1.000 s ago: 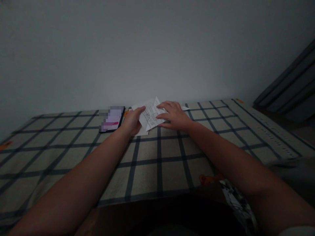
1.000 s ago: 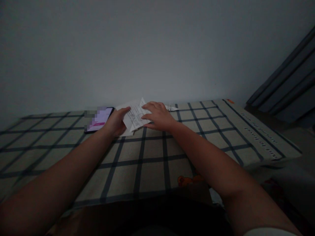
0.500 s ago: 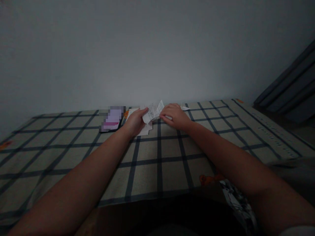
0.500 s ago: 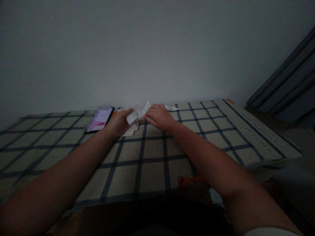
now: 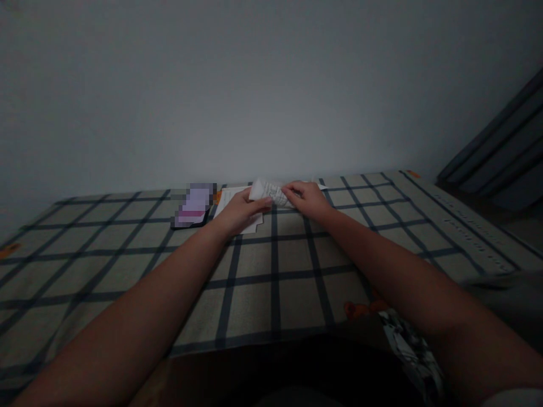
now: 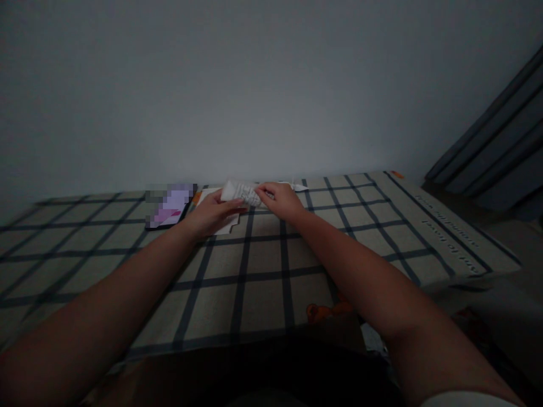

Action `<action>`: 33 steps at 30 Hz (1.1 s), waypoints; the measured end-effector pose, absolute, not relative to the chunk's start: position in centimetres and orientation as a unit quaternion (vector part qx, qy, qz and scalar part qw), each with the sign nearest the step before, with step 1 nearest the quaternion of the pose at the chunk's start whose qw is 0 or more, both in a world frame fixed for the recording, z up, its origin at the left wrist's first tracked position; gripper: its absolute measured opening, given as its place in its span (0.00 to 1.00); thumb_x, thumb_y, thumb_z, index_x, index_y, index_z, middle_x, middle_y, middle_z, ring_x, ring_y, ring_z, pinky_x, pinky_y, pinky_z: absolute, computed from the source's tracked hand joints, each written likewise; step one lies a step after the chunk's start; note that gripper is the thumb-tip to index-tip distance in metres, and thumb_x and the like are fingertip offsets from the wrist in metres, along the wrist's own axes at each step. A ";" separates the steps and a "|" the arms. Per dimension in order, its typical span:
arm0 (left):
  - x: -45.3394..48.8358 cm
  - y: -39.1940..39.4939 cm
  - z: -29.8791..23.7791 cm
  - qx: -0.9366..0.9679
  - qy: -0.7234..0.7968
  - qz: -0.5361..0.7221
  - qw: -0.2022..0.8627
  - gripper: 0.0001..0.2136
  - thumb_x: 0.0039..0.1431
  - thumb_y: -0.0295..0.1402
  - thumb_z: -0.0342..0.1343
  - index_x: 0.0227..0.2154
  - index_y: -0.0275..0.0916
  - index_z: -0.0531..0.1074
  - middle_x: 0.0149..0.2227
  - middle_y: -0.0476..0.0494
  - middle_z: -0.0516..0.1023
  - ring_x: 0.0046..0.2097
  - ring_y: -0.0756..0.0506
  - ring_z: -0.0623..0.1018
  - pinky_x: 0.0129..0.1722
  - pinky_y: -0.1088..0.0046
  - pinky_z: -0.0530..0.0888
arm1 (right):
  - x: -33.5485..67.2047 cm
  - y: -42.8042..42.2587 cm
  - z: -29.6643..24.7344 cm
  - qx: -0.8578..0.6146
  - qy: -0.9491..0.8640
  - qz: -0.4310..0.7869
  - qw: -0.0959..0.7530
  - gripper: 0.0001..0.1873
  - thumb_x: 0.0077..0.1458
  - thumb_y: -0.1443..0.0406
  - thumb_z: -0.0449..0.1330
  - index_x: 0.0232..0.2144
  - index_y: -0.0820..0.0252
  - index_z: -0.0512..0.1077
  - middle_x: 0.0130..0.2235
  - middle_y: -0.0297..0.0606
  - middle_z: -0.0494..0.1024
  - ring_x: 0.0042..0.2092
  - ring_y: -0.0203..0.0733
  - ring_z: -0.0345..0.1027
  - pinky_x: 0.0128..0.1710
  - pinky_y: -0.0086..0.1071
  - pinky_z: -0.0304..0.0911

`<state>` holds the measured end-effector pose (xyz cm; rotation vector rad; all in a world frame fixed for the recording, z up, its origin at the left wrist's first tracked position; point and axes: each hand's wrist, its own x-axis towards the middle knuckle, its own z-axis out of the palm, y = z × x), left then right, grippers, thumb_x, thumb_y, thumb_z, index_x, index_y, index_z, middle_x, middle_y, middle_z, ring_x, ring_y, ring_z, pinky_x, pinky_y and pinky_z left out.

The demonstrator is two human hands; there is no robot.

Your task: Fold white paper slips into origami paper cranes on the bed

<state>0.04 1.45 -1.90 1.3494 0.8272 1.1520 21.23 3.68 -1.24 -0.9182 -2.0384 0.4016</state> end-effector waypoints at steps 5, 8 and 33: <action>0.3 1.6 -1.8 0.548 0.378 0.509 0.546 0.15 0.48 0.37 0.68 0.38 0.36 0.80 0.45 0.36 0.81 0.45 0.42 0.79 0.50 0.62 0.73 | 21.2 3.7 -1.2 -0.347 -0.825 0.119 0.430 0.16 0.63 0.57 0.55 0.37 0.60 0.78 0.38 0.42 0.80 0.39 0.42 0.71 0.41 0.34 0.60; 0.2 1.7 -1.7 0.533 0.390 0.520 0.541 0.14 0.46 0.36 0.69 0.36 0.35 0.80 0.42 0.38 0.82 0.43 0.42 0.79 0.49 0.63 0.73 | 21.2 3.6 -0.9 -0.333 -0.825 0.063 0.452 0.13 0.62 0.58 0.57 0.39 0.60 0.77 0.39 0.42 0.78 0.43 0.43 0.69 0.45 0.36 0.60; -0.1 1.8 -1.7 0.517 0.388 0.509 0.569 0.14 0.48 0.37 0.69 0.36 0.35 0.80 0.42 0.37 0.82 0.41 0.45 0.80 0.45 0.69 0.73 | 20.7 3.2 -0.8 -0.363 -0.782 0.239 0.448 0.13 0.58 0.58 0.60 0.32 0.62 0.78 0.34 0.40 0.80 0.34 0.38 0.70 0.35 0.32 0.61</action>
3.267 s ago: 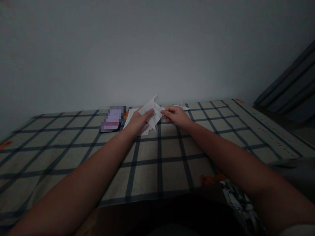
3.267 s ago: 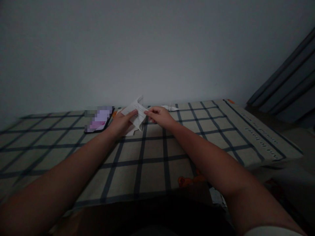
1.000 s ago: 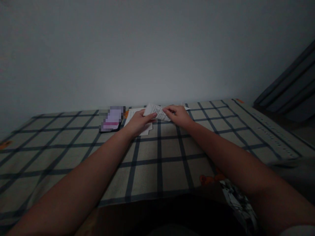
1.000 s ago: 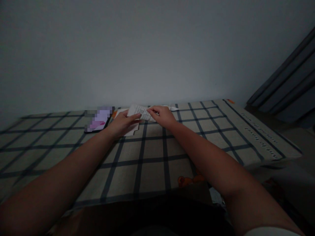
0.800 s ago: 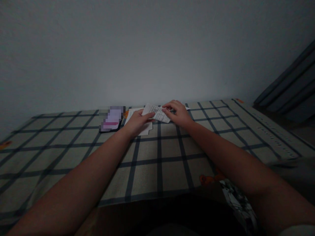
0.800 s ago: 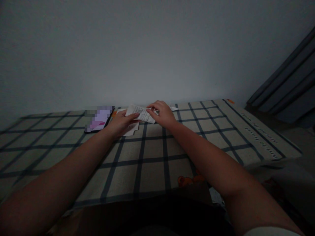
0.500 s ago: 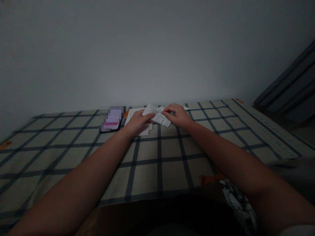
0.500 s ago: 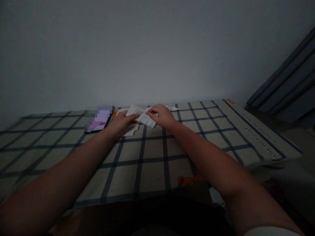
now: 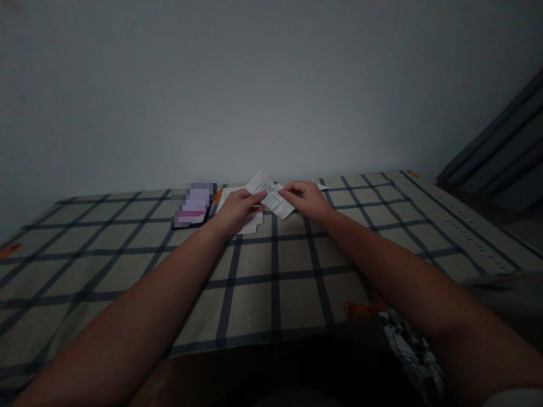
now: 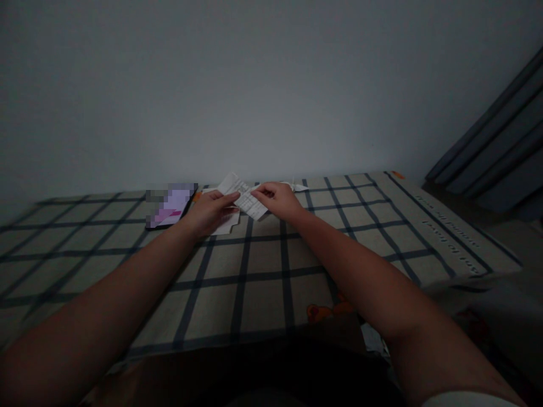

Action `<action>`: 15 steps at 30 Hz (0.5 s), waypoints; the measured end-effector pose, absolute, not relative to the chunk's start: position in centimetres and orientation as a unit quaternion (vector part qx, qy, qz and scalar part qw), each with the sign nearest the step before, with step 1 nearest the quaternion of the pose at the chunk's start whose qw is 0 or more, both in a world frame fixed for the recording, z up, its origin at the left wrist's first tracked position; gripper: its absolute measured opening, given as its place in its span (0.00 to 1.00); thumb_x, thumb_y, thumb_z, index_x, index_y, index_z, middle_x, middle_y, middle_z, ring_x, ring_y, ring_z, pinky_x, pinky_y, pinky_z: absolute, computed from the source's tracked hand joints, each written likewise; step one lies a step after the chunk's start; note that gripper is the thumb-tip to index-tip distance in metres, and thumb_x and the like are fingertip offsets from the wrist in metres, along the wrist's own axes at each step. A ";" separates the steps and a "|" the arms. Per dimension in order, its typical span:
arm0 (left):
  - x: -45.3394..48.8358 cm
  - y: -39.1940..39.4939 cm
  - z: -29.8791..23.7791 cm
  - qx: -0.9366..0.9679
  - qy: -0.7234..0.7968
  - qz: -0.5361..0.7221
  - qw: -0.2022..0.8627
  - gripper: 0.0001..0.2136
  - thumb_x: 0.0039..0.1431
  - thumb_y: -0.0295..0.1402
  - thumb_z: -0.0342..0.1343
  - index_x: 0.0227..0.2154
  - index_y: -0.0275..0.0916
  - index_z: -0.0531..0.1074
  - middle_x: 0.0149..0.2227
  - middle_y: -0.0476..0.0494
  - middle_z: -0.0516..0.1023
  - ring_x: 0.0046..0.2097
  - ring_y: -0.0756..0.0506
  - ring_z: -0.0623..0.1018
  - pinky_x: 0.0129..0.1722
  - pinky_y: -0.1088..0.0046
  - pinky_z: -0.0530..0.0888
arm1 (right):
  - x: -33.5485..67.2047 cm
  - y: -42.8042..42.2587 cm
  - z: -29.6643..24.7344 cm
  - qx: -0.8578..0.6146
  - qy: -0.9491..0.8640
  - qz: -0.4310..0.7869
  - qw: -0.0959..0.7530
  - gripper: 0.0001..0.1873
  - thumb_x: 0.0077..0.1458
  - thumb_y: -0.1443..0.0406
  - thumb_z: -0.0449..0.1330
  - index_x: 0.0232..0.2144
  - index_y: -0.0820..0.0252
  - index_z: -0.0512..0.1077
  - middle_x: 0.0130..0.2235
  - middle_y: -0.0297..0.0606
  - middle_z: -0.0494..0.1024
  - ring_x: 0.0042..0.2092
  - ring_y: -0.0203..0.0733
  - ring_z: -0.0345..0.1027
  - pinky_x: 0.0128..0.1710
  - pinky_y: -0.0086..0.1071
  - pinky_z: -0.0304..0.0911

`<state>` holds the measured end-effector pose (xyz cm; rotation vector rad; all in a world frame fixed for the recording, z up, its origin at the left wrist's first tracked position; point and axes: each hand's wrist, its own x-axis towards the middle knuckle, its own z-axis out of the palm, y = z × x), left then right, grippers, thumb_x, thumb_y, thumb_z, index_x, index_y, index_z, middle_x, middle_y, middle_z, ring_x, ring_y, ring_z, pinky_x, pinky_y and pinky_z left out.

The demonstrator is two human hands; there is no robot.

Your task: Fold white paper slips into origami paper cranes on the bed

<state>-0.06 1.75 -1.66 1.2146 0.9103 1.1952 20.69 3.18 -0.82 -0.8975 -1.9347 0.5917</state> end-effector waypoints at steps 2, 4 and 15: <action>-0.1 1.8 -1.6 0.512 0.382 0.526 0.562 0.13 0.48 0.37 0.68 0.36 0.35 0.80 0.42 0.39 0.82 0.41 0.45 0.80 0.45 0.68 0.74 | 20.5 3.1 -0.8 -0.362 -0.772 0.275 0.444 0.13 0.56 0.58 0.60 0.32 0.63 0.77 0.33 0.40 0.79 0.34 0.37 0.69 0.35 0.31 0.61; -0.1 1.7 -1.5 0.506 0.376 0.541 0.557 0.13 0.48 0.37 0.68 0.36 0.36 0.80 0.42 0.40 0.82 0.41 0.46 0.80 0.43 0.69 0.74 | 20.4 3.1 -0.8 -0.352 -0.768 0.309 0.438 0.13 0.55 0.58 0.60 0.30 0.63 0.76 0.32 0.38 0.77 0.33 0.36 0.67 0.33 0.31 0.60; -0.1 1.5 -1.6 0.524 0.377 0.475 0.598 0.11 0.44 0.32 0.67 0.32 0.33 0.80 0.29 0.43 0.80 0.29 0.48 0.77 0.36 0.69 0.72 | 20.3 3.3 -0.8 -0.328 -0.738 0.400 0.433 0.16 0.55 0.53 0.57 0.27 0.61 0.69 0.24 0.31 0.67 0.28 0.34 0.60 0.31 0.30 0.58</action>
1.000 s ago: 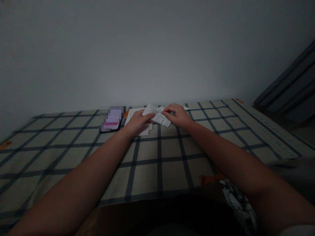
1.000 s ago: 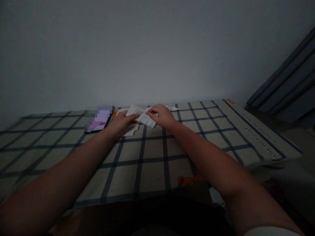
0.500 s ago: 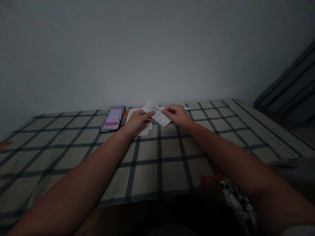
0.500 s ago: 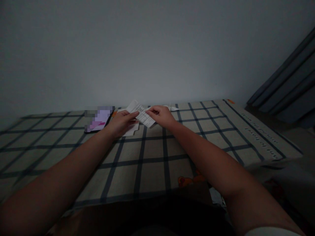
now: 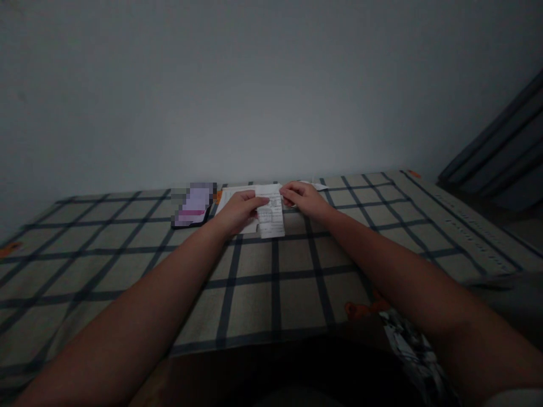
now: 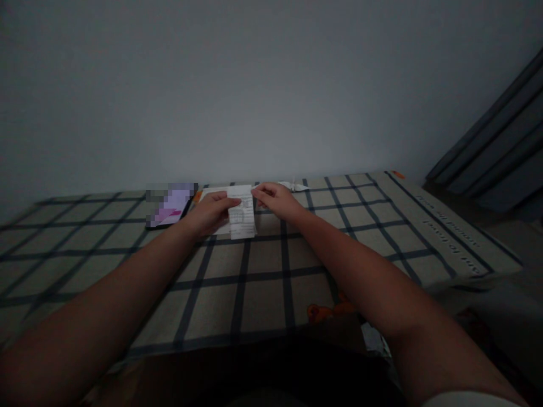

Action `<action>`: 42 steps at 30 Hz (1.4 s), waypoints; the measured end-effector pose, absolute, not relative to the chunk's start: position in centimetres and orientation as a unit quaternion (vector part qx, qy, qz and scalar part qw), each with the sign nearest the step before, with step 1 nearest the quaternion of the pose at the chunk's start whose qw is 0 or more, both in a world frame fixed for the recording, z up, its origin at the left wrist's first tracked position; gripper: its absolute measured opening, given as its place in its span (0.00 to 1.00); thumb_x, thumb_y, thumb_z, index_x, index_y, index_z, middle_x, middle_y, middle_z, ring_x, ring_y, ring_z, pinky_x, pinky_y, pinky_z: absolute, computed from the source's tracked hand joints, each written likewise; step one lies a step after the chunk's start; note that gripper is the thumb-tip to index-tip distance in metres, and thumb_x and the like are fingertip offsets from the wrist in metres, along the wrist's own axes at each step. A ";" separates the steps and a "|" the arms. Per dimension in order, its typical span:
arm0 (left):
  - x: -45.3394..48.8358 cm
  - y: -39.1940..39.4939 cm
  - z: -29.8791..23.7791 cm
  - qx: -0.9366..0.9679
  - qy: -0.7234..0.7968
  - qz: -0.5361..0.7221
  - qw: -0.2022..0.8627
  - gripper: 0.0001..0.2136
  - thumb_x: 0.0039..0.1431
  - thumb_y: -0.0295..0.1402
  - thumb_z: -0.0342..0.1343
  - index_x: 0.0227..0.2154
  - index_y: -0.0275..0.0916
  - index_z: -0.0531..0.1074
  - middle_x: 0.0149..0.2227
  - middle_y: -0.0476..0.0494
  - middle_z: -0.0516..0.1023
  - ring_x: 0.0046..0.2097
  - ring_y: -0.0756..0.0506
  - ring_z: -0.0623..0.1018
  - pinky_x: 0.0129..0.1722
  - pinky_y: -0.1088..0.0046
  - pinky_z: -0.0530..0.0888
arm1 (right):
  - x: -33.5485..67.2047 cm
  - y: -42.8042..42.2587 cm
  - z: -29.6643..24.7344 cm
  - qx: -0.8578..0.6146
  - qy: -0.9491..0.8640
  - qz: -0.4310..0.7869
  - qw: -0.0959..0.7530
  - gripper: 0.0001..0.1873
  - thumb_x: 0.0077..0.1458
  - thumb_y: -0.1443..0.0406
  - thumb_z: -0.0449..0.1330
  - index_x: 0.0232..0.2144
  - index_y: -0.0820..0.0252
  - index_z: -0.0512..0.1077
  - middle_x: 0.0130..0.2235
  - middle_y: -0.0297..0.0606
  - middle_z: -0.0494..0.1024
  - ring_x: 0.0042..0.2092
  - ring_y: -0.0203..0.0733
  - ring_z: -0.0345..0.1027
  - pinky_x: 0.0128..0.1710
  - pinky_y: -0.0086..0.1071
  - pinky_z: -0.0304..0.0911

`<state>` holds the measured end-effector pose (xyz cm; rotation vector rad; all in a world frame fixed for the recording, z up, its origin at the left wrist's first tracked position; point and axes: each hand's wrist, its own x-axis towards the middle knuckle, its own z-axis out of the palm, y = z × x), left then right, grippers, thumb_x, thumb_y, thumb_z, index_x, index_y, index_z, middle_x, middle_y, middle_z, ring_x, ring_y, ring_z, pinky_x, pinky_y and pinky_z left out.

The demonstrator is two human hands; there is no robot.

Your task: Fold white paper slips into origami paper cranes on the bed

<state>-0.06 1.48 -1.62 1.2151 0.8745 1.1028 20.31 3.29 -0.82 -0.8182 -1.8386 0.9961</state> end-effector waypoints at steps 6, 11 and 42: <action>0.1 1.2 -1.6 0.524 0.380 0.462 0.606 0.11 0.44 0.31 0.68 0.32 0.33 0.80 0.30 0.44 0.80 0.30 0.48 0.77 0.37 0.69 0.71 | 20.3 3.3 -0.8 -0.340 -0.740 0.384 0.436 0.14 0.55 0.55 0.57 0.27 0.61 0.69 0.24 0.30 0.67 0.27 0.33 0.58 0.30 0.30 0.57; 0.0 1.4 -1.8 0.530 0.377 0.476 0.592 0.13 0.47 0.36 0.68 0.34 0.34 0.80 0.31 0.42 0.81 0.32 0.47 0.78 0.36 0.69 0.71 | 20.3 3.1 -0.7 -0.347 -0.734 0.382 0.441 0.14 0.55 0.56 0.58 0.28 0.61 0.68 0.24 0.29 0.66 0.26 0.32 0.57 0.28 0.29 0.55; 0.0 1.6 -2.0 0.559 0.389 0.463 0.567 0.14 0.47 0.39 0.68 0.33 0.35 0.80 0.33 0.40 0.82 0.33 0.46 0.78 0.39 0.66 0.73 | 20.2 3.1 -0.7 -0.346 -0.758 0.359 0.421 0.14 0.58 0.57 0.55 0.24 0.59 0.65 0.24 0.30 0.66 0.27 0.33 0.58 0.30 0.29 0.58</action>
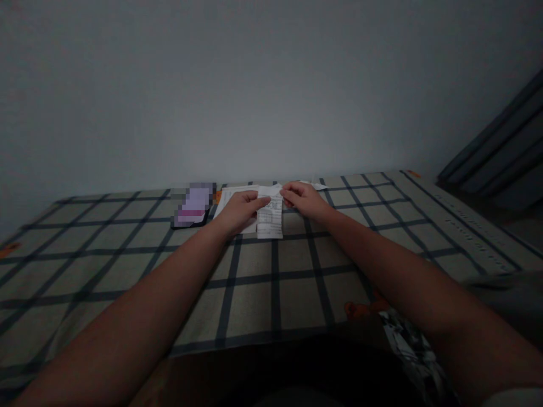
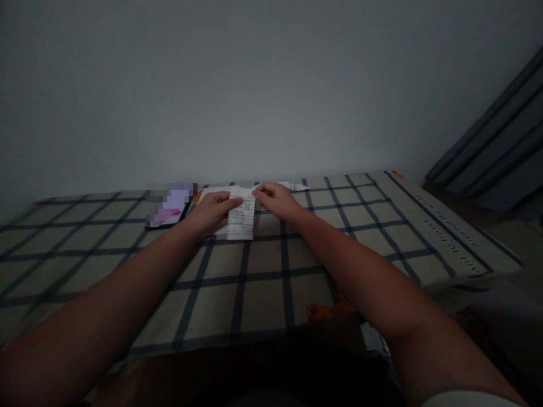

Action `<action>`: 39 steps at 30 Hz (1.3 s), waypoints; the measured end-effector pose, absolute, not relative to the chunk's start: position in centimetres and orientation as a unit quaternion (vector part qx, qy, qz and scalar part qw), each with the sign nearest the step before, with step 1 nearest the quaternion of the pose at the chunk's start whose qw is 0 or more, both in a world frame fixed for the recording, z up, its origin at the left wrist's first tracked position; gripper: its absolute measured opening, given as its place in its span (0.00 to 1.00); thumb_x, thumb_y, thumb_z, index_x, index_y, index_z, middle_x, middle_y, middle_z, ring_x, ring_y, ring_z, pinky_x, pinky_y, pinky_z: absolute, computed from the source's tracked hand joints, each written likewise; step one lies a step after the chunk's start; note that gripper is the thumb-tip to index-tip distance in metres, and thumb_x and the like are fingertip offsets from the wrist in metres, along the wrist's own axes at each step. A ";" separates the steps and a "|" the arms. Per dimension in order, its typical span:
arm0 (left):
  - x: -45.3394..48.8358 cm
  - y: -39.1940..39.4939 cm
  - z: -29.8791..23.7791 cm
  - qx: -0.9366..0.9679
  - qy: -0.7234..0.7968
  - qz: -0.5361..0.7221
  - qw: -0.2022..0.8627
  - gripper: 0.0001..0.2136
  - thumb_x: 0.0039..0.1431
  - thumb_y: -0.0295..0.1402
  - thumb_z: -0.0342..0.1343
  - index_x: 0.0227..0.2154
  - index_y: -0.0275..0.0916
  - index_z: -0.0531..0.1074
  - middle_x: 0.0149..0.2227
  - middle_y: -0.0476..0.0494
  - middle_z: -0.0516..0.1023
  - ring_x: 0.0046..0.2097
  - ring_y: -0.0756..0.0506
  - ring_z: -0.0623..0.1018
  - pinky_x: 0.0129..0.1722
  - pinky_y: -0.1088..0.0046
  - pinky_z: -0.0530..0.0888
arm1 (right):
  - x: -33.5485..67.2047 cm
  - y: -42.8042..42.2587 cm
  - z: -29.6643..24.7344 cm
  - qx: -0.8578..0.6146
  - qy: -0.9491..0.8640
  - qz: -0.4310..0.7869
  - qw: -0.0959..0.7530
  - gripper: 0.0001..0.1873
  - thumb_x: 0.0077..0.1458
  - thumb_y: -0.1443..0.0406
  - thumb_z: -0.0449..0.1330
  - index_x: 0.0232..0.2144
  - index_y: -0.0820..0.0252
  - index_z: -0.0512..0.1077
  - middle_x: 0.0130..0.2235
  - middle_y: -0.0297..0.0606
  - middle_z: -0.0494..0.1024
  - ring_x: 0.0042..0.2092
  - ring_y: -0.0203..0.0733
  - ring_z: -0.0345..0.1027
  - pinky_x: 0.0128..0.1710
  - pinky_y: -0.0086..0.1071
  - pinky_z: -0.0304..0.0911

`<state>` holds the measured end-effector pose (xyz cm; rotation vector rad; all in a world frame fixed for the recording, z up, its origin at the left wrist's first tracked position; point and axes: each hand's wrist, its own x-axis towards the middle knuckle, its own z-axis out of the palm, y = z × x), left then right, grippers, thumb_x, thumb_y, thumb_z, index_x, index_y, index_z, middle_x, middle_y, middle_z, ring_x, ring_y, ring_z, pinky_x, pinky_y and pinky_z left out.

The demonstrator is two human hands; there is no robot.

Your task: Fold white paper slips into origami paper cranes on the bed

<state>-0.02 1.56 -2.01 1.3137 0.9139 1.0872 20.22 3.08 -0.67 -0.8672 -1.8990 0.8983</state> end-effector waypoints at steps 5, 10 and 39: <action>-0.1 1.5 -2.0 0.566 0.399 0.451 0.563 0.15 0.47 0.40 0.68 0.34 0.35 0.80 0.32 0.40 0.81 0.32 0.45 0.78 0.38 0.65 0.73 | 20.2 3.2 -0.8 -0.344 -0.751 0.367 0.428 0.13 0.58 0.58 0.55 0.25 0.60 0.67 0.24 0.30 0.66 0.28 0.33 0.59 0.30 0.30 0.57; -0.2 1.8 -2.2 0.572 0.397 0.447 0.562 0.15 0.47 0.40 0.68 0.34 0.35 0.80 0.32 0.40 0.81 0.33 0.45 0.78 0.38 0.65 0.73 | 20.2 3.2 -0.7 -0.348 -0.753 0.363 0.423 0.13 0.58 0.59 0.55 0.25 0.60 0.67 0.24 0.31 0.67 0.28 0.34 0.60 0.30 0.30 0.57; -0.4 2.0 -2.6 0.569 0.398 0.445 0.565 0.16 0.47 0.40 0.68 0.37 0.34 0.80 0.36 0.38 0.82 0.34 0.45 0.79 0.38 0.66 0.74 | 20.2 3.9 -1.4 -0.325 -0.741 0.402 0.429 0.12 0.58 0.58 0.56 0.28 0.61 0.69 0.26 0.32 0.69 0.28 0.33 0.61 0.31 0.30 0.60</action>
